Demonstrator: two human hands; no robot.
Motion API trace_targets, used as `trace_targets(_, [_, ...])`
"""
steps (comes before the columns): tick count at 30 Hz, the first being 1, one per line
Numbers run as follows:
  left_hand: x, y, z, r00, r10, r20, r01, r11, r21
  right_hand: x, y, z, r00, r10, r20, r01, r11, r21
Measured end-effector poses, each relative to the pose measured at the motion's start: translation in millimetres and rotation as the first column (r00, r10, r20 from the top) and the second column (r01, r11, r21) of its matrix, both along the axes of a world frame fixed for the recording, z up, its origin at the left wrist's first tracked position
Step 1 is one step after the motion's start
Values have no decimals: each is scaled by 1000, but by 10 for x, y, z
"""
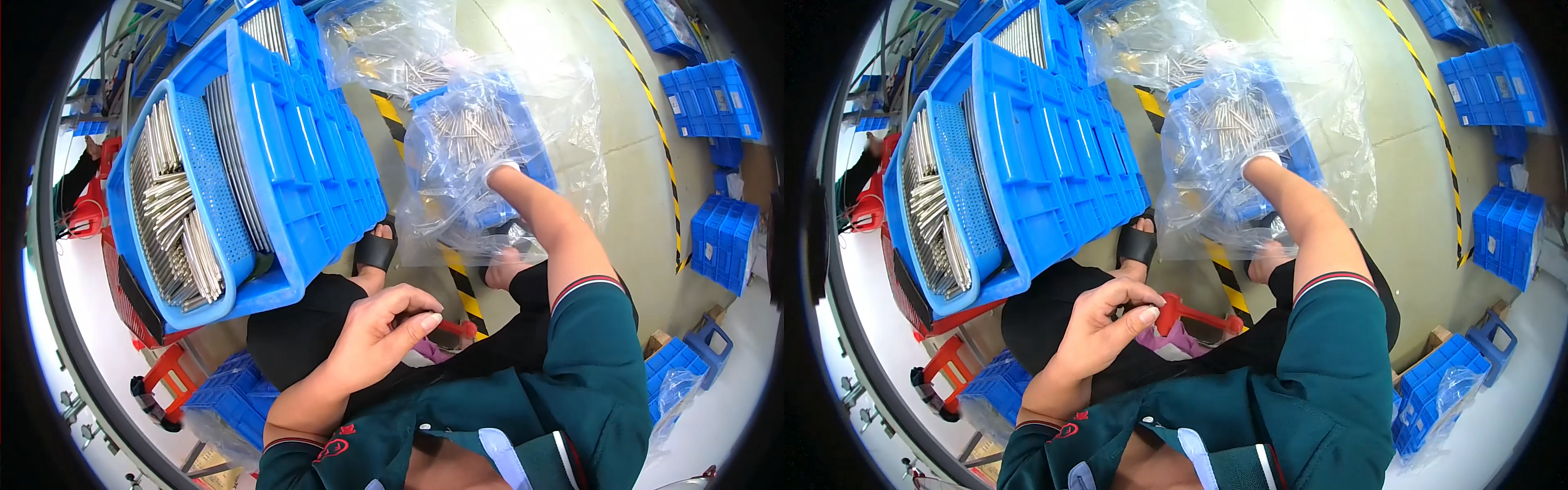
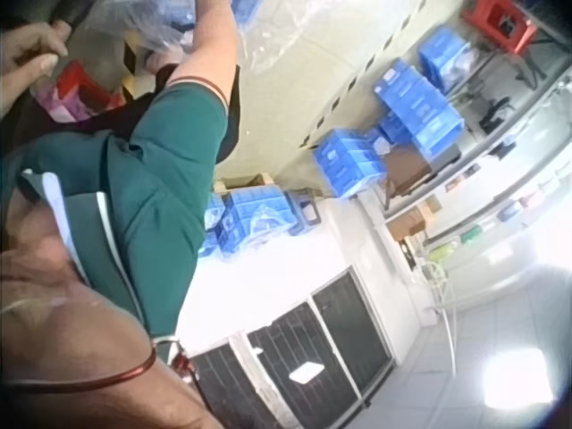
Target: The person sits on the floor in a factory setting, handling small metal rods. They pick up rods from a plastic bag, inspect them, and place them into a blue plastic bin. The person repeats this process, transferring rods from the bag to the bin.
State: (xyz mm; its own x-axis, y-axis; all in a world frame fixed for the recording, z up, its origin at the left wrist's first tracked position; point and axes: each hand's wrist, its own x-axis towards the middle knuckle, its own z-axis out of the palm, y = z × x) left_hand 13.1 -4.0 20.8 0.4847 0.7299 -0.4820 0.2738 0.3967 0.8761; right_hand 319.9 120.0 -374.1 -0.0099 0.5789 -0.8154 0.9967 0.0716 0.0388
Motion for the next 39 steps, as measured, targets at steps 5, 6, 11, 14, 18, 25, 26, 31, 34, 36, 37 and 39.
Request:
trace_targets(5, [-33, -61, 23, 999, 29, 23, -30, 999, 18, -411, -148, -231, 983, -8, 184, 16, 999, -43])
trace_targets(6, [-40, -65, 18, 999, 26, 19, -27, 999, 26, -468, -173, -230, 977, -21, 214, 31, 999, -43])
trace_targets(11, [-87, -67, 11, 1000, 19, 5, -19, 999, 33, -626, -240, -181, 956, -84, 281, 91, 996, -14])
trace_targets(14, [-116, -73, -3, 1000, 28, 9, -28, 999, 47, -705, -289, -66, 959, -59, 278, 56, 998, 19])
trace_targets(18, [-112, -52, 58, 999, 26, 29, -28, 998, 50, -626, -378, -172, 954, -80, 290, 45, 991, 124])
trace_targets(25, [-178, -106, 30, 999, 30, 44, -33, 998, 62, -535, -388, 188, 980, -3, 199, -12, 997, 77])
trace_targets(26, [-171, -112, 49, 998, 36, 52, -39, 998, 42, -384, -383, 232, 982, -14, 186, -7, 994, 112])
trace_targets(31, [-230, -175, 44, 981, 95, 168, -96, 995, -3, -159, -381, 1126, 986, 150, 73, -154, 987, 51])
trace_targets(34, [-221, -185, 74, 958, 137, 250, -140, 990, -5, -54, -460, 1674, 980, 195, 32, -194, 980, -37])
trace_targets(36, [-233, -200, 48, 928, 179, 327, -183, 983, -20, -40, -548, 2028, 982, 136, -130, -133, 991, 35])
trace_targets(37, [-230, -197, 75, 915, 208, 345, -209, 977, -35, -13, -610, 2226, 967, 77, -242, -60, 995, 76])
trace_targets(39, [-244, -187, 66, 898, 244, 366, -268, 963, 13, -59, -691, 2605, 856, -188, -482, 214, 977, -1])
